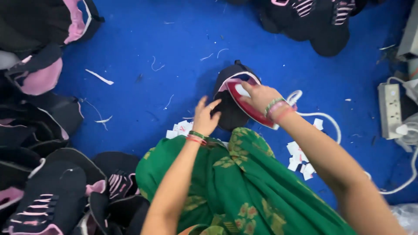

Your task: Ironing brand labels onto black and pink shoe uppers on a workshop floor.

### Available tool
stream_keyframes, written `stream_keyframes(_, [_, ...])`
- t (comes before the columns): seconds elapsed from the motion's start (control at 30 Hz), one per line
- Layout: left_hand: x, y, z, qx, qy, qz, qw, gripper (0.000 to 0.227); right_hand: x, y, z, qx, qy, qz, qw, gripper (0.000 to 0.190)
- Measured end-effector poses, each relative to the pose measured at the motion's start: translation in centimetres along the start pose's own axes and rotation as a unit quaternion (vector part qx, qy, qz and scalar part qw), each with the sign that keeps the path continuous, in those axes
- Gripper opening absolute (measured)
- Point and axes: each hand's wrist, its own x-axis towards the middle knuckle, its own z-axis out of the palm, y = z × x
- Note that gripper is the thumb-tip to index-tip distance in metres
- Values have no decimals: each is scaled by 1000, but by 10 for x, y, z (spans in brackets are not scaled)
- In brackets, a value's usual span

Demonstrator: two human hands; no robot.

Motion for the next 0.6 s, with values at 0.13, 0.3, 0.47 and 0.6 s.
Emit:
stream_keyframes(0.13, [17, 18, 6, -134, -70, -97, 984, 66, -21, -21, -7, -61, -11, 17, 998, 56])
stream_keyframes(0.3, [21, 17, 7, -84, -62, -137, 985, 75, -17, -15, 1, -39, -5, 34, 999, 58])
stream_keyframes(0.47, [7, 6, 19, -103, -6, -82, 991, 78, -47, -8, -12, -87, 6, -40, 995, 56])
stream_keyframes(0.6, [11, 22, 13, -85, 3, -108, 990, 76, -45, -14, -22, -92, 8, 3, 996, 55])
